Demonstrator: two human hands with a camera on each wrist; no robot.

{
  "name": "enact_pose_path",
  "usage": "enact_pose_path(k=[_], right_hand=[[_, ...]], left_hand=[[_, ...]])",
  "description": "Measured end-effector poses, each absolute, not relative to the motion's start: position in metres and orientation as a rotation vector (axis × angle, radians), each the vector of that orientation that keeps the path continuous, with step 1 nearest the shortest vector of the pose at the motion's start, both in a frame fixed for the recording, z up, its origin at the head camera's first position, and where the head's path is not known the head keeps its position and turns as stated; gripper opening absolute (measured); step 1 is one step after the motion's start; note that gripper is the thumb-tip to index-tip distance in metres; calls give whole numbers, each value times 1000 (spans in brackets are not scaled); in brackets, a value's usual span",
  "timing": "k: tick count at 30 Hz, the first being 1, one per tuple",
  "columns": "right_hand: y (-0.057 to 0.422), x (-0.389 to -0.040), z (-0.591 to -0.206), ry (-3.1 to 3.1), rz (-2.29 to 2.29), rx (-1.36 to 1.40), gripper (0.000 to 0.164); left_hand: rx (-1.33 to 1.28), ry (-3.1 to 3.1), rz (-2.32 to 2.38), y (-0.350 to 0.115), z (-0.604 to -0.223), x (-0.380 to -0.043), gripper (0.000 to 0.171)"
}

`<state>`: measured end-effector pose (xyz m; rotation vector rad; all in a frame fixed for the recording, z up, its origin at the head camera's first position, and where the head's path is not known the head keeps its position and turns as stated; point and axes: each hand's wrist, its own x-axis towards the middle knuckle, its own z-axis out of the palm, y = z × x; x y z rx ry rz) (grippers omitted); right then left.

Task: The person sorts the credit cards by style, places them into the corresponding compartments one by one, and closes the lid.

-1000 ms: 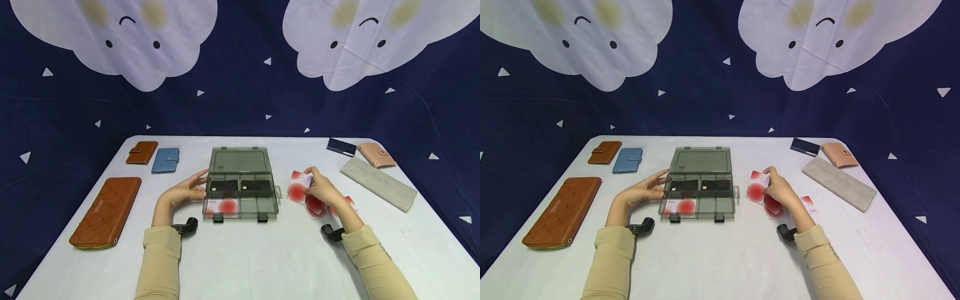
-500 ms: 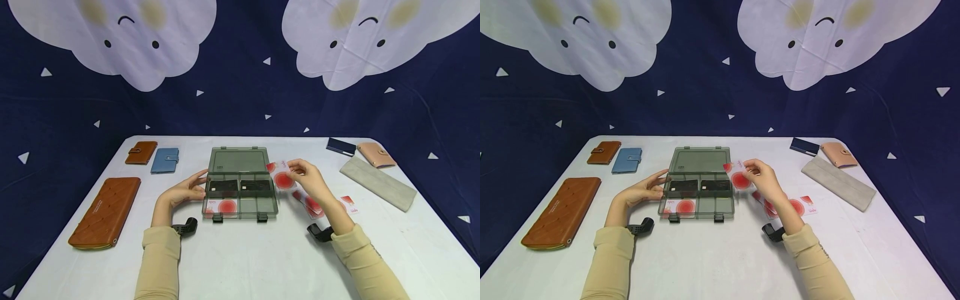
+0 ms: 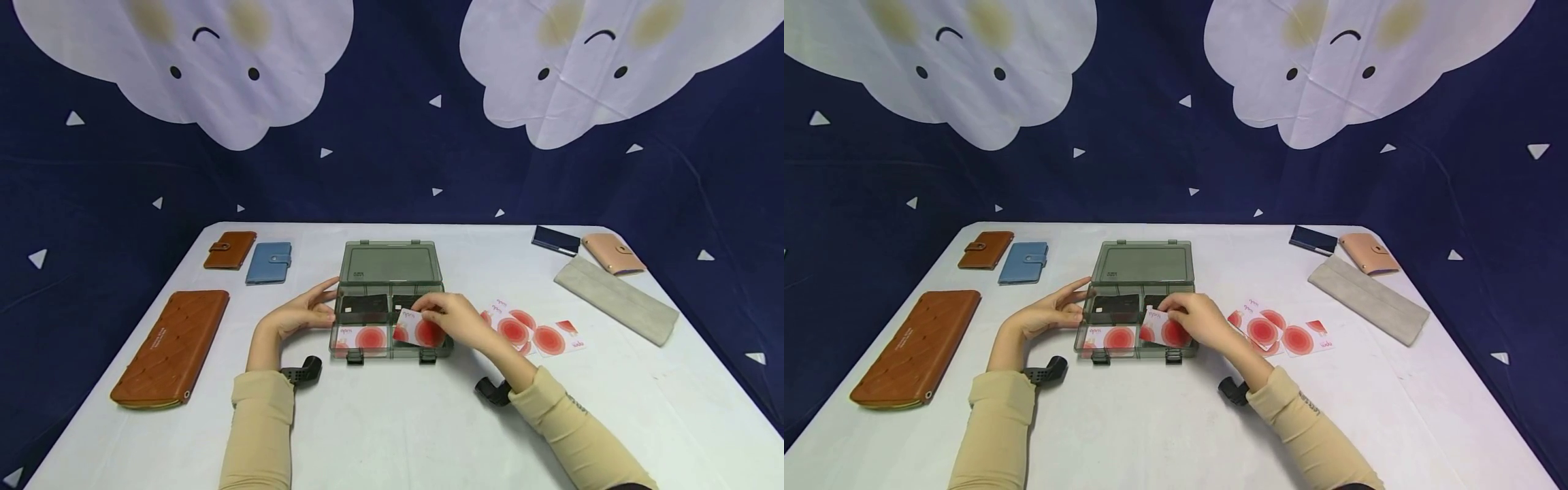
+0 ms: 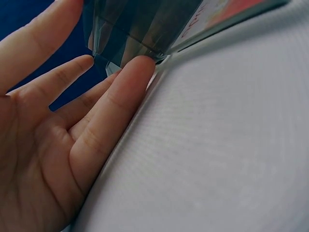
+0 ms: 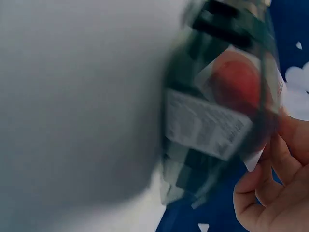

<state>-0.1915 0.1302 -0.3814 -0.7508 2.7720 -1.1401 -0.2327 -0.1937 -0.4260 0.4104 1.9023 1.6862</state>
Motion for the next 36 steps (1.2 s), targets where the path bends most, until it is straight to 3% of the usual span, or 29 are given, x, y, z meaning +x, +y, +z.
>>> enact_pose_path(k=[11,22,32,36], right_hand=[[122,-185,-389,2961,-673,-1033,14],[123,-179,-388,3002,-480,-1142,15],[127,-178,-387,2970,-436,-1281,16],[136,-176,-380,3003,-563,-1200,19]], left_hand=[[410,1917,1671,-193,-425,-232,89],[403,1908,1673,-193,-426,-233,88],[401,1898,1689,-194,-427,-234,89],[414,1913,1679,-194,-427,-234,89]])
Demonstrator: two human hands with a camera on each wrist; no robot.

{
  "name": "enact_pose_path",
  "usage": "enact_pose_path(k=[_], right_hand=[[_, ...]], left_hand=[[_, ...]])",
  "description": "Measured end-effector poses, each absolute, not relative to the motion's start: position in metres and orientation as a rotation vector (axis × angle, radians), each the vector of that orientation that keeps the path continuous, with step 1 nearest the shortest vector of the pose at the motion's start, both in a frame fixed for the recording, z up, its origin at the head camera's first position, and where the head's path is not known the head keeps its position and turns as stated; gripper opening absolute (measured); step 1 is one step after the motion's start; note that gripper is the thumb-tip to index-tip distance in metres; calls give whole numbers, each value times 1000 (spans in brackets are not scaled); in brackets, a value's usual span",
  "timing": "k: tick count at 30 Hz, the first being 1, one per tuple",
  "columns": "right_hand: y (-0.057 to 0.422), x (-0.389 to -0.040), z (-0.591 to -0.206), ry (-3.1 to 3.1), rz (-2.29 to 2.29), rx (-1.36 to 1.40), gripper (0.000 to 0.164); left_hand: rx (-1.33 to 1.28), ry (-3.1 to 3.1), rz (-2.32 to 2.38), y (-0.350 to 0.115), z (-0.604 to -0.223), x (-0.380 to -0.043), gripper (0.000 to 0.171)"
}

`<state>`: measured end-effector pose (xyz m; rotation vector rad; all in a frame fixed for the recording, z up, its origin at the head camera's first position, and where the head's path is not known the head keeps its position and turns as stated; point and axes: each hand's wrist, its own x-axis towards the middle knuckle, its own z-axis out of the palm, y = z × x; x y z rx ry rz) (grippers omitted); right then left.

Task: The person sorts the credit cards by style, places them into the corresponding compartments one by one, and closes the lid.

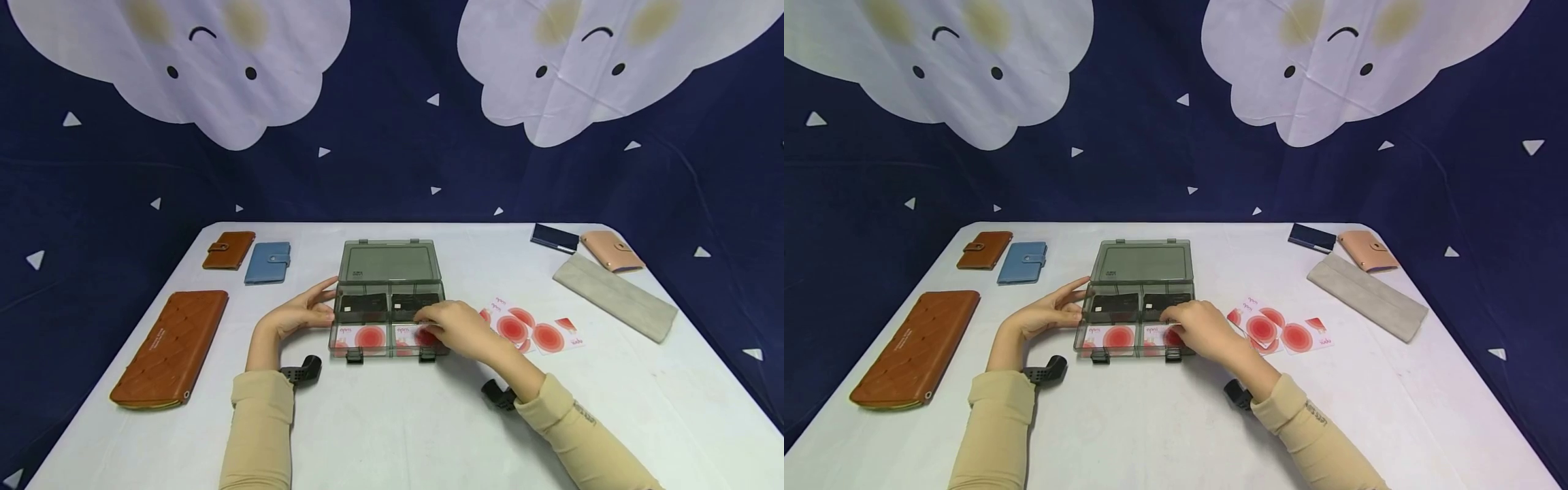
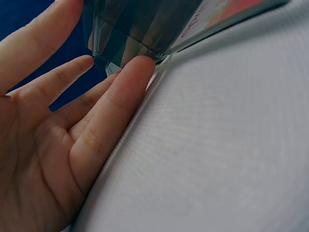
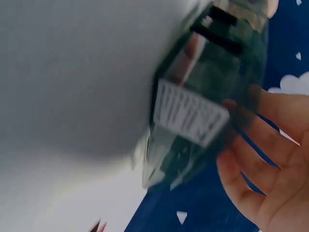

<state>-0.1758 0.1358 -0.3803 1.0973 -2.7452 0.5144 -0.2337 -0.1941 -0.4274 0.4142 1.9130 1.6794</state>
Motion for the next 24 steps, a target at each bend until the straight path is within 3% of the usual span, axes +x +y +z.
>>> enact_pose_path(k=[9,16,24], right_hand=[[196,-177,-371,-2940,711,648,28],[233,-181,-376,-3227,684,424,59],[258,-193,-387,-3327,694,415,70]], left_hand=[[376,1905,1680,-194,-426,-233,89],[374,1907,1682,-194,-425,-233,89],[371,1895,1694,-193,-425,-232,89]])
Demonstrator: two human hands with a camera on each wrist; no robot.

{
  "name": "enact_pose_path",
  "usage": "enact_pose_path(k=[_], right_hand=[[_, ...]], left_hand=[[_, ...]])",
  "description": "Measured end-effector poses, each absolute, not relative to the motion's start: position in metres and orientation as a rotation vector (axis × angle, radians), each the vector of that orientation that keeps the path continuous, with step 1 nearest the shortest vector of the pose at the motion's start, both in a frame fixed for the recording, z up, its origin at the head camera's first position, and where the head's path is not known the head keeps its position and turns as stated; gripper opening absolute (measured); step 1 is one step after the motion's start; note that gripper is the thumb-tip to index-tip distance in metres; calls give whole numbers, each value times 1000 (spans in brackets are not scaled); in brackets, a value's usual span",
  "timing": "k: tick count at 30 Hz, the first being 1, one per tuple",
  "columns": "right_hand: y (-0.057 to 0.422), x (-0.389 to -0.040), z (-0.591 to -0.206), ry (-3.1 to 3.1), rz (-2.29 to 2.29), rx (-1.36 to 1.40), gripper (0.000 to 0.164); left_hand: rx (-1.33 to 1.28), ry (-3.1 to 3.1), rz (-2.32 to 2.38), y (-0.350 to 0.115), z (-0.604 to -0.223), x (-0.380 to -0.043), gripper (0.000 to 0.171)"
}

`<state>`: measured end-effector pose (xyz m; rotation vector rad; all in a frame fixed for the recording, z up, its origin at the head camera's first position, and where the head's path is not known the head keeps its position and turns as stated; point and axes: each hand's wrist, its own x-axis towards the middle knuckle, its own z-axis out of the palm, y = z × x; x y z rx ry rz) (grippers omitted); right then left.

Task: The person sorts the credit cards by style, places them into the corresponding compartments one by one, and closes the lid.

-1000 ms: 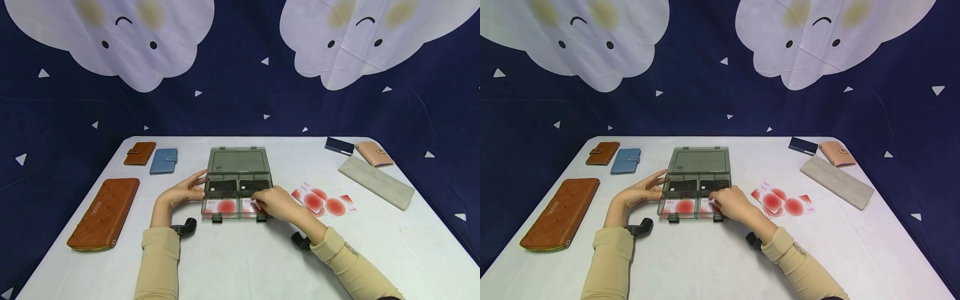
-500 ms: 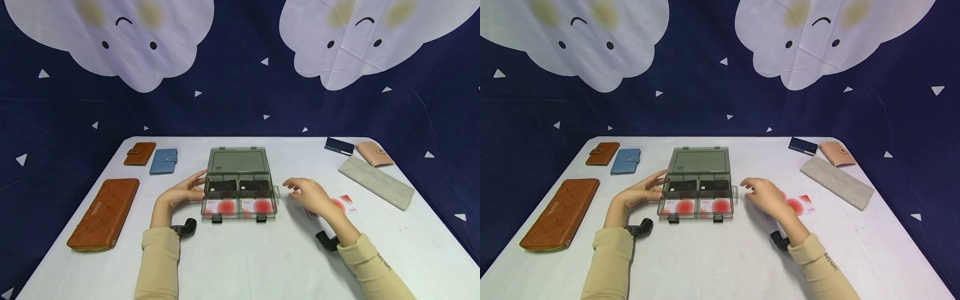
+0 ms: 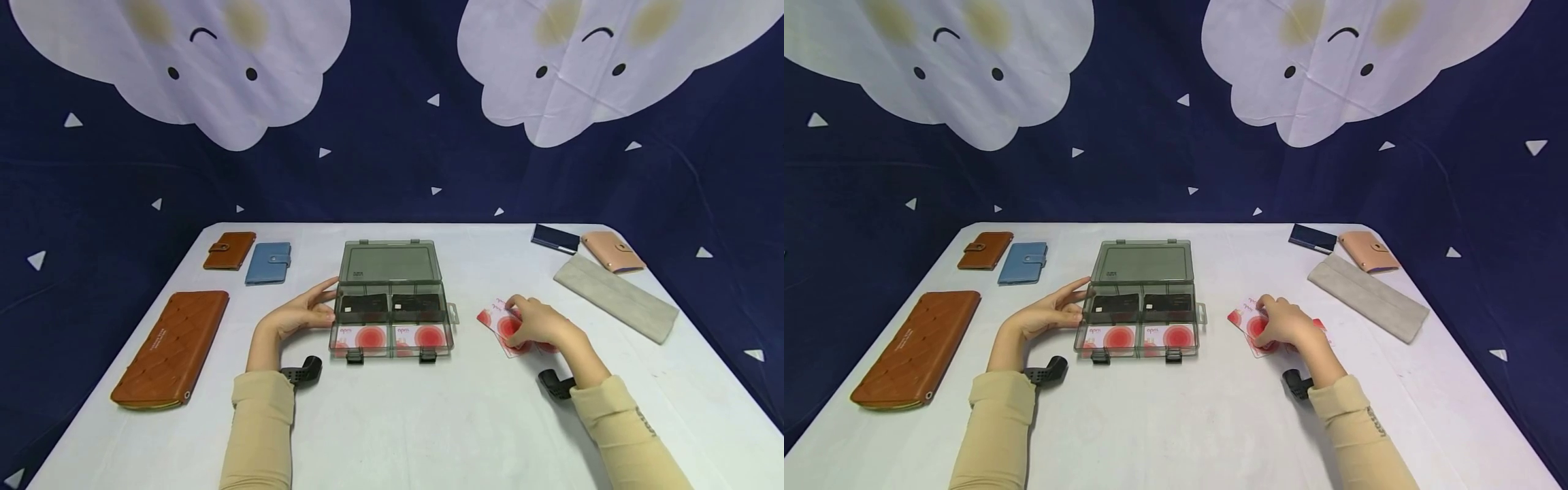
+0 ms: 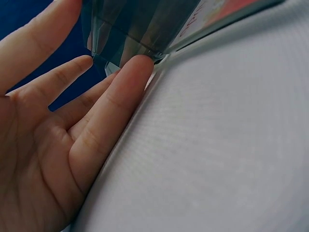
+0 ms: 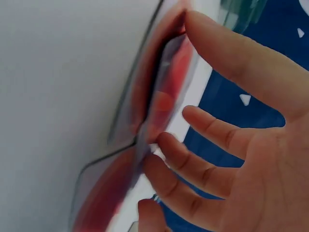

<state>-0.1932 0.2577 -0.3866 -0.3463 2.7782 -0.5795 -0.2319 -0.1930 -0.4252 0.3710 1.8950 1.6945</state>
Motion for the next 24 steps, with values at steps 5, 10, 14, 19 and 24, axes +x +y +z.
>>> enact_pose_path(k=[5,10,14,19,24], right_hand=[[264,-204,-393,2738,-639,-353,74],[257,-217,-390,2699,-672,-275,73],[252,-232,-392,2706,-679,-269,69],[244,-244,-391,2738,-640,-286,66],[239,-251,-391,2789,-625,-306,64]], left_hand=[[370,1908,1684,-194,-426,-232,89],[371,1909,1683,-194,-426,-233,90],[374,1908,1682,-195,-427,-233,89],[386,1914,1674,-195,-428,-233,88],[382,1914,1673,-194,-427,-233,89]])
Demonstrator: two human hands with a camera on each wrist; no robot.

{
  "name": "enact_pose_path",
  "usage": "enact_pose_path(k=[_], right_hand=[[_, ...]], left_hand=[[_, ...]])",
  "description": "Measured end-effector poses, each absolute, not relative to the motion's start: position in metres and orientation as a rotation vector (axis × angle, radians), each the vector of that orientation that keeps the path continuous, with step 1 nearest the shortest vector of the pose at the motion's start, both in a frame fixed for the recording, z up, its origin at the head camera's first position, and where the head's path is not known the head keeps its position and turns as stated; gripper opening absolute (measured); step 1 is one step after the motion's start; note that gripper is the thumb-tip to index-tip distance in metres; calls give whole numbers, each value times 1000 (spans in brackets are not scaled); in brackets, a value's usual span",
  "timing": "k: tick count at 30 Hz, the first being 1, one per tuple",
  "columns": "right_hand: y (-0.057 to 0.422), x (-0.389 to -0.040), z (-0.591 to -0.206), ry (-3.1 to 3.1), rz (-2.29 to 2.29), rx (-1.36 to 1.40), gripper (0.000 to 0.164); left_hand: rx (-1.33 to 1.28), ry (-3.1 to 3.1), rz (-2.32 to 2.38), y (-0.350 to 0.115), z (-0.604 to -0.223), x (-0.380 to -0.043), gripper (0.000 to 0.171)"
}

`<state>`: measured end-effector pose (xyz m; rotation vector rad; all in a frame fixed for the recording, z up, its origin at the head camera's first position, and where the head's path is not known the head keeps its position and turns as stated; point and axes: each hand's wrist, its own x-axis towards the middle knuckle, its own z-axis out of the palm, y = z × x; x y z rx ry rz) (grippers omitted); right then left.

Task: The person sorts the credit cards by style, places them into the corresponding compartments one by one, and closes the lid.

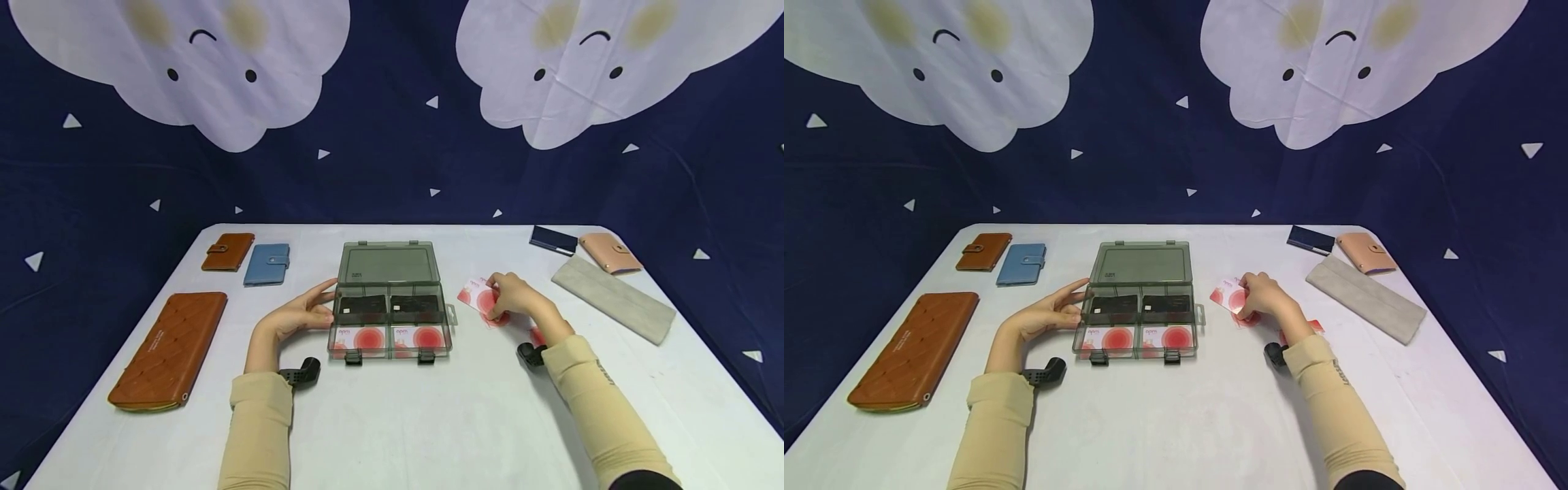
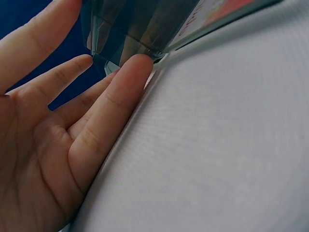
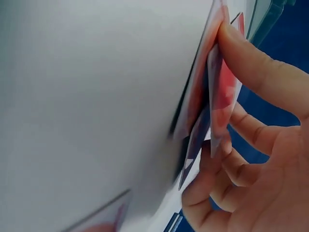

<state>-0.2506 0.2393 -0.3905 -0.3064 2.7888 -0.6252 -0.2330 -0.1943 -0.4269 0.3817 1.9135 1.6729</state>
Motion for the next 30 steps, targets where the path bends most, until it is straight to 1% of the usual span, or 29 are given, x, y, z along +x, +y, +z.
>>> enact_pose_path(k=[2,7,10,15,20,26,30], right_hand=[[239,-252,-391,2801,-663,-320,60],[236,-250,-388,2806,-885,-324,37],[229,-246,-381,2860,-971,-318,27],[203,-237,-366,2980,-1055,-337,27],[167,-225,-356,2940,-1190,-411,24],[126,-208,-359,2861,-1196,-558,19],[102,-198,-365,2766,-1136,-680,21]], left_hand=[[373,1911,1673,-194,-427,-233,89],[357,1912,1672,-193,-427,-232,89],[360,1918,1668,-193,-426,-232,89],[363,1914,1672,-193,-426,-231,89],[370,1911,1671,-194,-427,-232,88],[380,1927,1657,-194,-427,-232,89],[381,1917,1666,-194,-426,-233,89]])
